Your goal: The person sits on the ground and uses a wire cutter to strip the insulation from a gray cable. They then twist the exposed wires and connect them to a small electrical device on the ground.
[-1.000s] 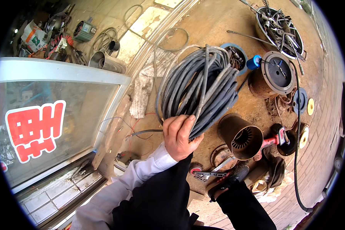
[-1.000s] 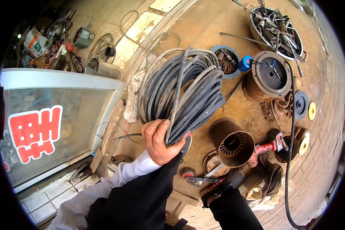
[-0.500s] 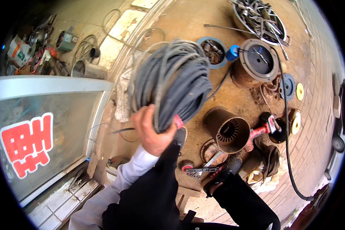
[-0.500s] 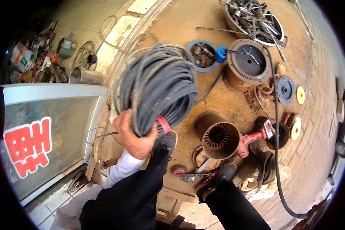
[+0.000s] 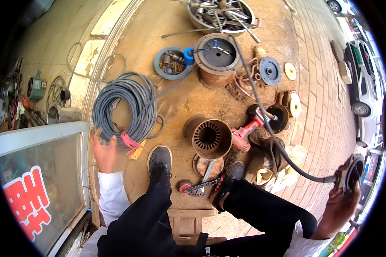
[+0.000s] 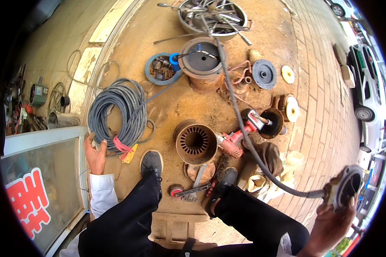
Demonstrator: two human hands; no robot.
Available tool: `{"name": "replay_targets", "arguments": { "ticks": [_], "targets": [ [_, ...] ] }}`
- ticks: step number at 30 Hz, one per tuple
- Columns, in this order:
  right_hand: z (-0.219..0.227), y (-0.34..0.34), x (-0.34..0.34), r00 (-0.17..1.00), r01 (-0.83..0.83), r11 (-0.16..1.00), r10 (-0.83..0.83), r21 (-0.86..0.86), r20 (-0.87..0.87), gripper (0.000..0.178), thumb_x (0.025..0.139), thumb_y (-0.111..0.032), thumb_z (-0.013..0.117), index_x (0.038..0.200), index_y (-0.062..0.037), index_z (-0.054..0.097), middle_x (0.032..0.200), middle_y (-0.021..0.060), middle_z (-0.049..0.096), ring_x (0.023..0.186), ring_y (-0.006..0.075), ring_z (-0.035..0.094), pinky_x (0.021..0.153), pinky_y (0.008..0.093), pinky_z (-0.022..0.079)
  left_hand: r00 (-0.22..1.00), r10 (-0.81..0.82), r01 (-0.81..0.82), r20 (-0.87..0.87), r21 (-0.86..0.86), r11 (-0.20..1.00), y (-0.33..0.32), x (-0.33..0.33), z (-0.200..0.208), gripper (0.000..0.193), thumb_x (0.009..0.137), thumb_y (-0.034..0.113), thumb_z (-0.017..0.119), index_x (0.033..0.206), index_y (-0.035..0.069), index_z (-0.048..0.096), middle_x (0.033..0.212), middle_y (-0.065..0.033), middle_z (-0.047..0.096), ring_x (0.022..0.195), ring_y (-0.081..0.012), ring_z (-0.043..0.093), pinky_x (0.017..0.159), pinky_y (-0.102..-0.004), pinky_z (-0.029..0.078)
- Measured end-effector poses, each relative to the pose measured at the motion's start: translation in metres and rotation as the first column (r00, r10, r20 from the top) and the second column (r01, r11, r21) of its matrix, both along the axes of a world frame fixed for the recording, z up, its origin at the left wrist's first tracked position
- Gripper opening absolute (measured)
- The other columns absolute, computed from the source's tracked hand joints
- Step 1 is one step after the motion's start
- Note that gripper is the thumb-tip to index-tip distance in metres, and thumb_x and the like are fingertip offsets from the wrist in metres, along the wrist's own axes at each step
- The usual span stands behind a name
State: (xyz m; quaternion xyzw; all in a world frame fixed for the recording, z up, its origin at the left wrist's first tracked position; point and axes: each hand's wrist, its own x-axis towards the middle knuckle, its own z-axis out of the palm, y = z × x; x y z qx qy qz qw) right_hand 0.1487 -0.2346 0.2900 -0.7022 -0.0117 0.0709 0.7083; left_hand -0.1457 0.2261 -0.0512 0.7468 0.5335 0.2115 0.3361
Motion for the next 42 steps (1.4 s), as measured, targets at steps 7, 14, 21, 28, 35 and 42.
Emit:
{"name": "replay_targets", "arguments": {
  "ticks": [7, 14, 21, 28, 35, 42],
  "targets": [
    [0.010, 0.070, -0.019, 0.999, -0.038, 0.984, 0.038, 0.177, 0.002, 0.041, 0.100, -0.014, 0.047, 0.137, 0.0038, 0.046, 0.121, 0.0188, 0.066, 0.096, 0.0289, 0.072, 0.070, 0.0379, 0.064, 0.870, -0.431, 0.452, 0.237, -0.040, 0.891, -0.008, 0.086, 0.167, 0.056, 0.083, 0.006, 0.072, 0.135, -0.004, 0.054, 0.126, -0.0180, 0.062, 0.114, -0.0271, 0.063, 0.101, -0.0389, 0.049],
    [0.020, 0.097, -0.017, 0.983, -0.182, 0.951, 0.182, 0.251, 0.022, 0.038, 0.097, -0.009, 0.049, 0.132, 0.0067, 0.048, 0.111, 0.0186, 0.068, 0.082, 0.0269, 0.073, 0.069, 0.0349, 0.061, 0.327, -0.937, 0.923, 0.126, 0.169, 0.345, -0.091, 0.222, 0.295, 0.081, 0.077, 0.006, 0.077, 0.150, 0.013, 0.043, 0.145, -0.0195, 0.050, 0.118, -0.0304, 0.062, 0.102, -0.0424, 0.051],
    [0.023, 0.120, -0.018, 0.967, -0.252, 0.923, 0.251, 0.292, 0.044, 0.037, 0.095, -0.006, 0.047, 0.129, 0.0068, 0.050, 0.112, 0.0179, 0.068, 0.085, 0.0251, 0.073, 0.073, 0.0337, 0.061, 0.311, -0.921, 0.949, -0.233, 0.121, 0.290, -0.052, 0.291, 0.212, 0.069, 0.082, 0.016, 0.074, 0.146, 0.011, 0.049, 0.148, -0.0240, 0.044, 0.136, -0.0411, 0.046, 0.114, -0.0425, 0.040],
    [0.024, 0.112, -0.007, 0.965, -0.245, 0.933, 0.260, 0.265, -0.023, 0.040, 0.092, -0.007, 0.046, 0.129, 0.0057, 0.052, 0.115, 0.0169, 0.066, 0.086, 0.0258, 0.072, 0.074, 0.0352, 0.059, 0.390, -0.876, 0.919, -0.284, 0.178, 0.352, -0.055, 0.330, 0.166, 0.035, 0.095, 0.025, 0.065, 0.126, 0.010, 0.063, 0.140, -0.0231, 0.050, 0.125, -0.0433, 0.054, 0.104, -0.0461, 0.046],
    [0.007, 0.121, 0.009, 0.959, -0.245, 0.948, 0.268, 0.206, -0.092, 0.039, 0.091, -0.007, 0.049, 0.128, 0.0052, 0.050, 0.115, 0.0176, 0.065, 0.087, 0.0240, 0.071, 0.071, 0.0340, 0.060, 0.748, -0.477, 0.638, -0.462, 0.302, 0.708, 0.020, 0.342, 0.137, 0.026, 0.092, 0.028, 0.066, 0.108, 0.009, 0.071, 0.110, -0.0231, 0.066, 0.105, -0.0442, 0.064, 0.088, -0.0523, 0.052],
    [-0.003, 0.130, 0.031, 0.937, -0.258, 0.941, 0.299, 0.218, -0.183, 0.038, 0.092, -0.009, 0.050, 0.128, 0.0043, 0.049, 0.112, 0.0168, 0.065, 0.087, 0.0240, 0.071, 0.064, 0.0307, 0.060, 0.738, -0.376, 0.548, -0.560, 0.173, 0.819, 0.069, 0.277, 0.130, 0.036, 0.085, 0.035, 0.074, 0.097, 0.000, 0.073, 0.106, -0.0251, 0.068, 0.100, -0.0432, 0.065, 0.087, -0.0503, 0.052]
  ]
}}
